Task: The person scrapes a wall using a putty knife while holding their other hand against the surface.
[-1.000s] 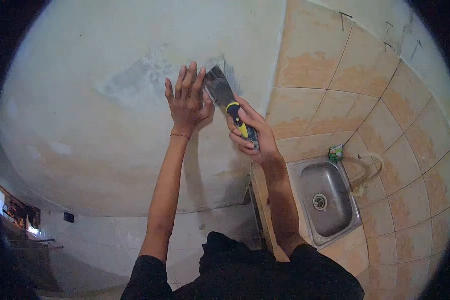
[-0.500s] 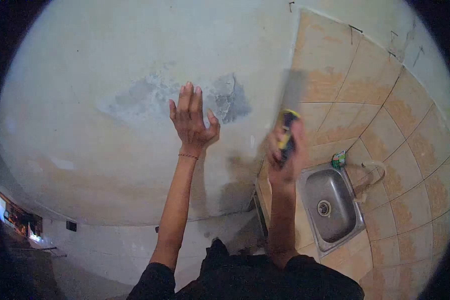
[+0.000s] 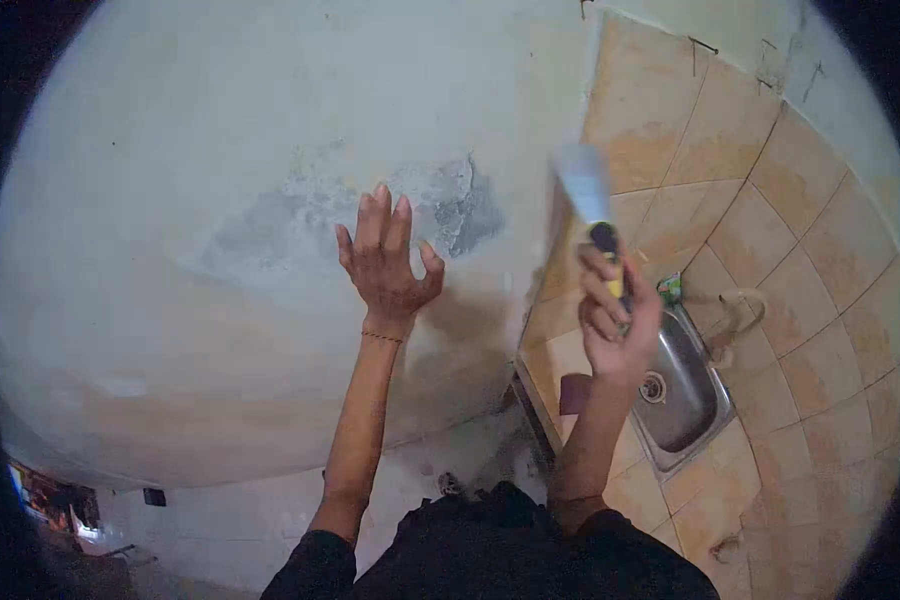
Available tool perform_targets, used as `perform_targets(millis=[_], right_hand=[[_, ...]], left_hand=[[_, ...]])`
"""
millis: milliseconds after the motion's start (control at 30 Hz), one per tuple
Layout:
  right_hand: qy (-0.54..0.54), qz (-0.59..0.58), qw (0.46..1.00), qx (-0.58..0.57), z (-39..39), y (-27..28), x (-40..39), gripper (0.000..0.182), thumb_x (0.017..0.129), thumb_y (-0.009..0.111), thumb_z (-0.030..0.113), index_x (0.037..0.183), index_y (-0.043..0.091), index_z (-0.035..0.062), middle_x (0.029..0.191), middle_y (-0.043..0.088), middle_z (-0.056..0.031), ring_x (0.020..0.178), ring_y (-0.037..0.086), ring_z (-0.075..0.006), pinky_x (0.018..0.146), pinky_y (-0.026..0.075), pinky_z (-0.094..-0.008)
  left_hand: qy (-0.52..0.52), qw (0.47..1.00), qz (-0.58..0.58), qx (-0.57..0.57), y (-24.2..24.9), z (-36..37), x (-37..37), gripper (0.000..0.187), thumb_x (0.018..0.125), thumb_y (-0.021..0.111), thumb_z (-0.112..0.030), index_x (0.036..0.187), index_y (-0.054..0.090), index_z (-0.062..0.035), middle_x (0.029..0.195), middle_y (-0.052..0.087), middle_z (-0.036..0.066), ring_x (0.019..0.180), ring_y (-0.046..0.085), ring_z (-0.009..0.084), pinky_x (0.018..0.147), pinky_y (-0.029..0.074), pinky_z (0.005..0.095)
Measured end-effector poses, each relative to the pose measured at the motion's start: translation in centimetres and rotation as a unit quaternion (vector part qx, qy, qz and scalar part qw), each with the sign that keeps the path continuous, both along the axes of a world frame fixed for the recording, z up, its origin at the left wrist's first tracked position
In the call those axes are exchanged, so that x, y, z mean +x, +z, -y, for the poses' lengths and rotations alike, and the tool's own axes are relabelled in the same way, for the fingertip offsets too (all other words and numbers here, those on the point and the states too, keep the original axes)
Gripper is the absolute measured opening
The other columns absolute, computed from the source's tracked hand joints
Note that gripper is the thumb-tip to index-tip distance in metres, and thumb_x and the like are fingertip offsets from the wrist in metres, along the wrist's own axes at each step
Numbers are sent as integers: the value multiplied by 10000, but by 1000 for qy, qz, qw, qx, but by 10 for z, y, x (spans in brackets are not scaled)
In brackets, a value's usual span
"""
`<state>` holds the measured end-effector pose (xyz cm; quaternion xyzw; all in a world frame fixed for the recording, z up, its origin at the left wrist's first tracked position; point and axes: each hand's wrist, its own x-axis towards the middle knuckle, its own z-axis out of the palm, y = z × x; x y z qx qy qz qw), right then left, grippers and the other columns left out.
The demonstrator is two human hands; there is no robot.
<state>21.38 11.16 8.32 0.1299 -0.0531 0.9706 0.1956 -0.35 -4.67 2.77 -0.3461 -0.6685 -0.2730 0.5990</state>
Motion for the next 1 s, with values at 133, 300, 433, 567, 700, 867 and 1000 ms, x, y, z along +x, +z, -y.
perform_targets(millis=[133, 300, 433, 567, 700, 867, 1000], right_hand=[[-82, 63, 985, 141, 18, 3, 6, 335, 1032, 471, 188, 1313, 421, 12, 823, 458, -58, 468, 361, -72, 304, 306, -174], [-102, 150, 895, 408, 26, -4, -15, 560, 1010, 526, 280, 1496, 347, 67, 817, 516, -49, 499, 416, -57, 354, 308, -200], [-411, 187, 824, 342, 15, -33, -13, 624, 1003, 553, 258, 1557, 289, 142, 827, 537, -53, 528, 454, -70, 389, 340, -212], [-132, 96, 951, 262, 18, -42, -9, 695, 1014, 556, 271, 1600, 183, 303, 880, 484, -78, 502, 434, -97, 379, 368, -199], [120, -2, 980, 160, 11, -62, -20, 660, 1052, 484, 241, 1604, 133, 331, 813, 408, -58, 438, 353, -79, 306, 340, -174], [218, -54, 966, 127, 6, -71, -41, 607, 1055, 482, 278, 1589, 202, 349, 816, 438, -35, 439, 357, -45, 295, 303, -149], [293, -42, 955, -6, 6, -68, -39, 445, 1074, 429, 244, 1514, 361, 227, 789, 411, -36, 424, 352, -56, 282, 312, -156]], left_hand=[[-14, 1000, 2, 7, 1, 0, -1, 616, 823, 533, -239, 1427, 501, -121, 1481, 490, 97, 1427, 395, 248, 1247, 90, 467], [-19, 999, -13, 29, 5, -5, 3, 622, 802, 536, -218, 1415, 523, -113, 1478, 492, 117, 1426, 397, 260, 1247, 87, 471], [12, 998, -23, 60, 11, -18, 8, 622, 794, 515, -189, 1411, 546, -125, 1479, 493, 126, 1429, 392, 274, 1247, 80, 478], [50, 994, -17, 93, 12, -36, 11, 619, 800, 489, -178, 1414, 555, -123, 1483, 492, 130, 1432, 388, 293, 1247, 65, 490], [71, 993, -4, 98, 8, -38, 11, 601, 821, 482, -193, 1412, 562, -123, 1498, 481, 137, 1439, 380, 308, 1246, 52, 498], [80, 991, -1, 106, 3, -40, 9, 585, 827, 470, -186, 1398, 580, -123, 1512, 476, 146, 1452, 367, 299, 1247, 49, 496], [85, 990, 3, 113, 3, -42, 9, 572, 827, 454, -176, 1378, 598, -122, 1502, 490, 149, 1452, 372, 289, 1248, 48, 493]])
